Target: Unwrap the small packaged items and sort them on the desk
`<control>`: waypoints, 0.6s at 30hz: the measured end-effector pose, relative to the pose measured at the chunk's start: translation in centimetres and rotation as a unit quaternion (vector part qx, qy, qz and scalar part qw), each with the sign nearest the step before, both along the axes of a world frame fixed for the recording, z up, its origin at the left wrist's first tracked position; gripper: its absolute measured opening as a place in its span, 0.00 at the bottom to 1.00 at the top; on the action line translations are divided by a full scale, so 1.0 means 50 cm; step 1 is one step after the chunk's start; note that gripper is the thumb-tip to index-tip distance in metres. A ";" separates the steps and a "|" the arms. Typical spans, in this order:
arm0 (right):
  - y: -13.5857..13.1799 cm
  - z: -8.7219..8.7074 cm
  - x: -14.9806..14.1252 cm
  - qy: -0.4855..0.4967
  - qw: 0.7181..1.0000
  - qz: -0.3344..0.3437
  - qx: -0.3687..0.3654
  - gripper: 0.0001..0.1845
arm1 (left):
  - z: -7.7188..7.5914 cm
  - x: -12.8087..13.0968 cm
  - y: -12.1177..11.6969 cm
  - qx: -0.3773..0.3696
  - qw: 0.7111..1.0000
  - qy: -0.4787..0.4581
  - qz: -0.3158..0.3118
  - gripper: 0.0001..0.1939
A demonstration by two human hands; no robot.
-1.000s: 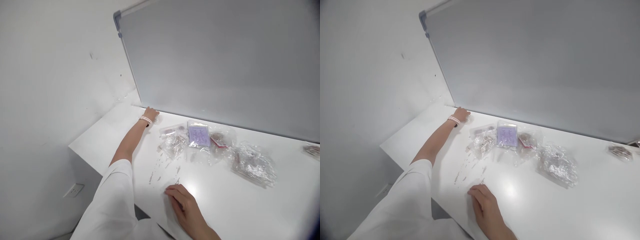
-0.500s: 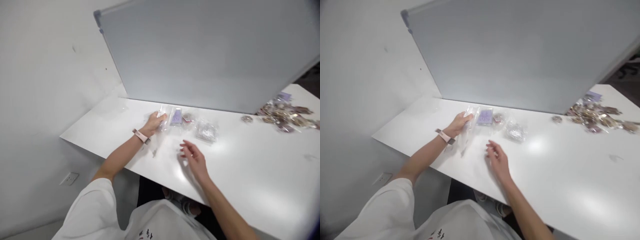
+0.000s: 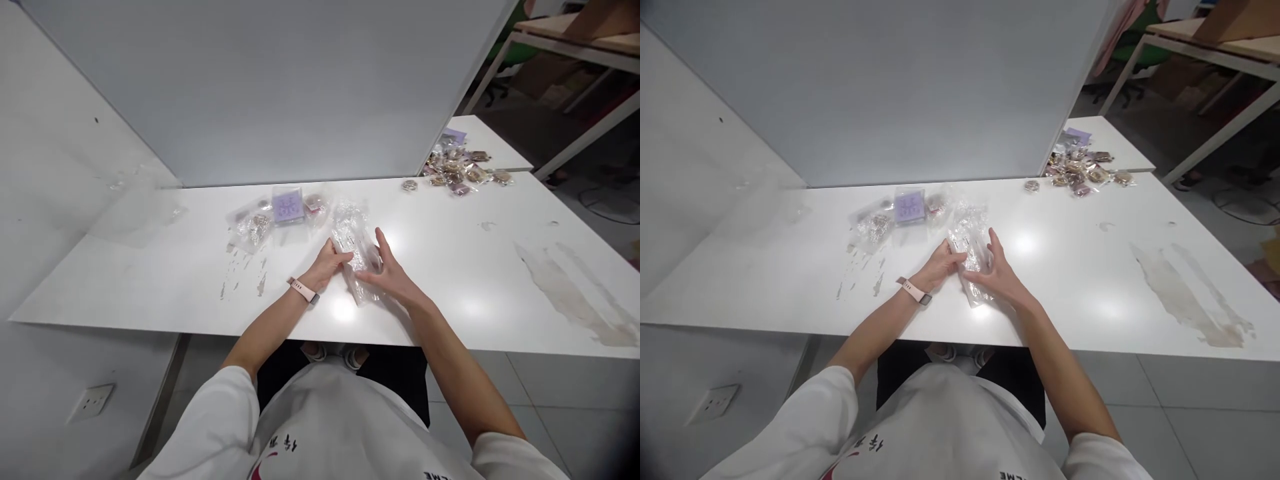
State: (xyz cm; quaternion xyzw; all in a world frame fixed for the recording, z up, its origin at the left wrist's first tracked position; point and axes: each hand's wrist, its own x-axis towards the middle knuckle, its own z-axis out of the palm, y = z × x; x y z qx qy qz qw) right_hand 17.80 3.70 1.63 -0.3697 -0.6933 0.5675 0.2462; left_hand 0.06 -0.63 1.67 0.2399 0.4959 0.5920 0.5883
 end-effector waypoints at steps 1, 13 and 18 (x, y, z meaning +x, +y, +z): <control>-0.006 -0.003 0.002 0.008 1.000 -0.012 -0.001 0.63 | -0.004 -0.002 -0.003 0.005 1.000 0.005 0.001 0.25; -0.035 0.078 0.020 0.112 0.976 -0.155 -0.107 0.26 | 0.002 -0.029 -0.013 -0.063 0.968 -0.221 -0.102 0.18; -0.024 0.118 0.049 0.047 0.988 -0.147 -0.023 0.25 | 0.017 -0.031 -0.019 -0.058 0.976 -0.174 -0.119 0.31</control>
